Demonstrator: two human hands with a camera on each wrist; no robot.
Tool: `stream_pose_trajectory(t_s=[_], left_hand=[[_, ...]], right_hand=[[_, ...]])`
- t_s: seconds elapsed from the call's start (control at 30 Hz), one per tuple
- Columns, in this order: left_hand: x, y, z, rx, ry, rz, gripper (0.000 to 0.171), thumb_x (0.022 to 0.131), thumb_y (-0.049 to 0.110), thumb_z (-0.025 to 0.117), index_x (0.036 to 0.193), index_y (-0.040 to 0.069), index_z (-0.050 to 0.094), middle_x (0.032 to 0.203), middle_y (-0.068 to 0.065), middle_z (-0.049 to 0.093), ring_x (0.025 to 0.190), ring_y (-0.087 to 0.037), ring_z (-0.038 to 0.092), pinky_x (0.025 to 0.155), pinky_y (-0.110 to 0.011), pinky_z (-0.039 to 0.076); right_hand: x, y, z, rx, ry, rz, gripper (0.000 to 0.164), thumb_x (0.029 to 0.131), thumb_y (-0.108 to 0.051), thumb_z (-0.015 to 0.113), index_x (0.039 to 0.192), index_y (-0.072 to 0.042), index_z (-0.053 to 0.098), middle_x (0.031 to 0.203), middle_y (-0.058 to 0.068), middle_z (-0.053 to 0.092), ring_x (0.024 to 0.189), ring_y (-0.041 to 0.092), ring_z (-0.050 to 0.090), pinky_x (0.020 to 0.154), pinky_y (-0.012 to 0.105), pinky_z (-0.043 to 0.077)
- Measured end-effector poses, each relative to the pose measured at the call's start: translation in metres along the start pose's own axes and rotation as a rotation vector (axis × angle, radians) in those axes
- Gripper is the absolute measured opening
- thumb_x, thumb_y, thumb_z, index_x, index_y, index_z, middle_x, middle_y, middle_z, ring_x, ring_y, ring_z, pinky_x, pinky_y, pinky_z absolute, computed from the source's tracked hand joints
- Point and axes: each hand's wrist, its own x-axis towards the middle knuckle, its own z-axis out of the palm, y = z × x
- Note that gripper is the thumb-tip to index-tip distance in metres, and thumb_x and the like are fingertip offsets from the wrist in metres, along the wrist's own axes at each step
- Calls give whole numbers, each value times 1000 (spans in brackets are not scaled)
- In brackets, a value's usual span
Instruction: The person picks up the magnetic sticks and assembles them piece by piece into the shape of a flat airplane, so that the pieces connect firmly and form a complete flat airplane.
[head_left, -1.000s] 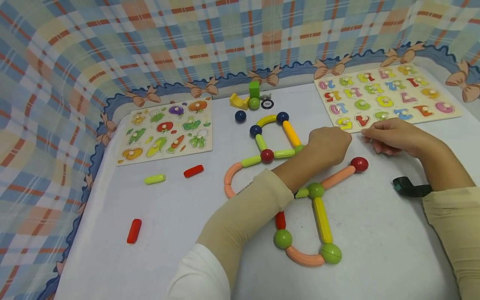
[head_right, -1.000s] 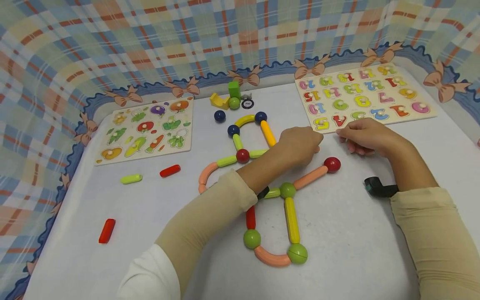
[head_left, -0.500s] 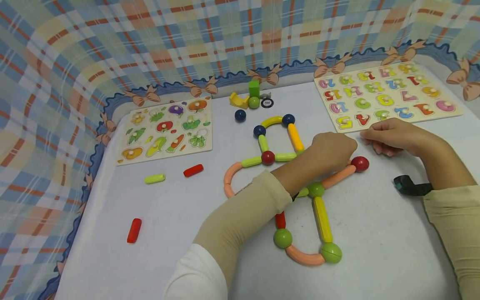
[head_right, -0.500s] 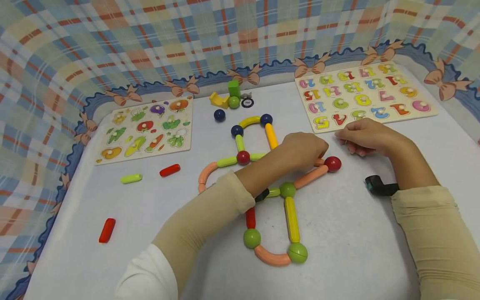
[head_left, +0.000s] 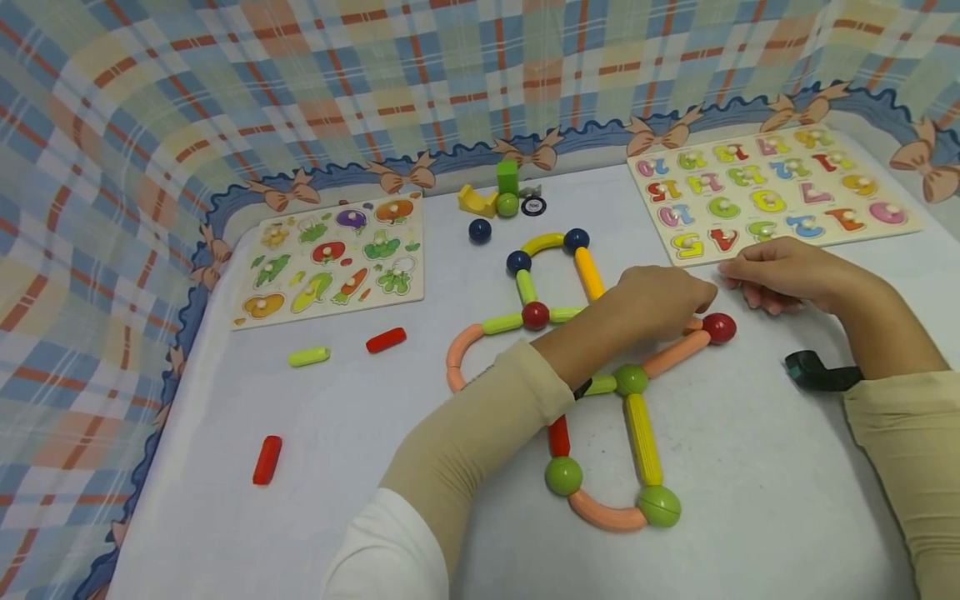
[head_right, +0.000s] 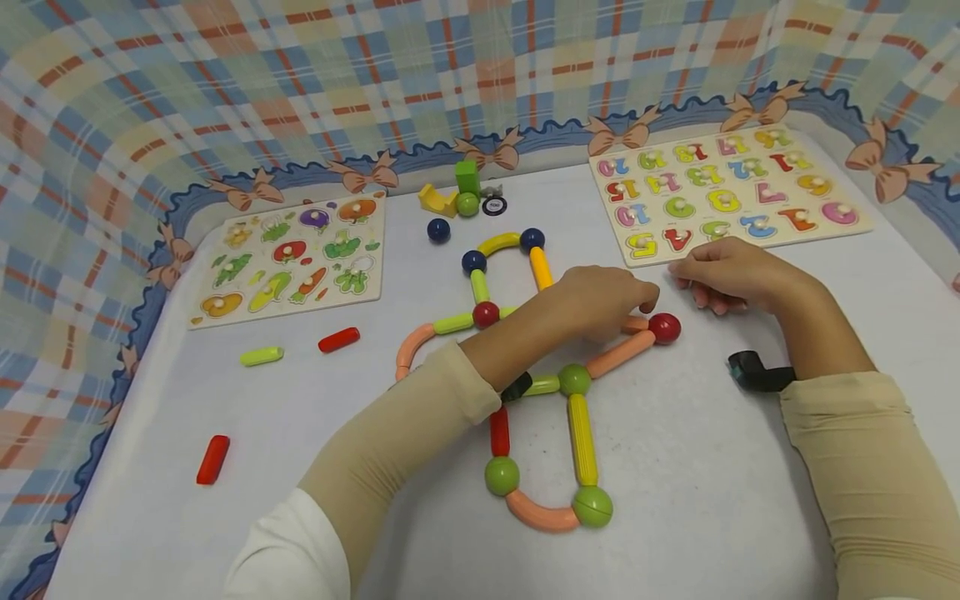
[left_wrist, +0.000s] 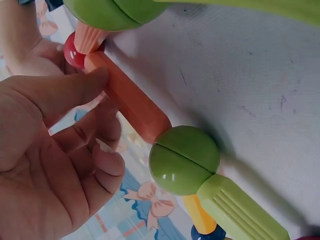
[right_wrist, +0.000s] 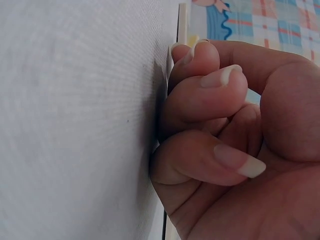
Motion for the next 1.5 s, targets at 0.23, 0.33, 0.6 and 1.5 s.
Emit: stream_pose_trajectory(t_s=[0.23, 0.33, 0.6, 1.5], left_hand=[[-34, -25, 6, -12, 60, -26, 39, 88, 27, 58, 125, 33, 47, 110, 11, 52, 91, -8, 47, 71, -22, 41], [-66, -48, 19, -61, 128, -14, 37, 89, 27, 57, 125, 29, 51, 108, 9, 53, 86, -9, 47, 66, -22, 41], [-142, -102, 73, -167, 216, -20, 28, 86, 32, 60, 111, 22, 62, 101, 5, 57, 84, -9, 48, 71, -25, 44], [-191, -144, 138, -263, 403, -89, 21, 74, 33, 74, 93, 25, 70, 83, 13, 54, 74, -8, 44, 63, -22, 39]], right_hand=[[1, -1, 1, 3, -9, 5, 53, 85, -53, 51, 95, -1, 56, 66, 11, 53, 51, 24, 49, 43, 30, 37], [0, -1, 1, -9, -18, 5, 55, 85, -54, 50, 97, -1, 56, 67, 11, 54, 52, 25, 50, 44, 31, 38], [-2, -5, 1, -35, -27, 5, 54, 85, -53, 51, 100, -1, 56, 71, 12, 55, 57, 28, 52, 49, 34, 42], [-5, -7, 4, -66, -33, -23, 52, 88, -50, 49, 101, 0, 56, 71, 14, 55, 58, 29, 53, 50, 33, 43]])
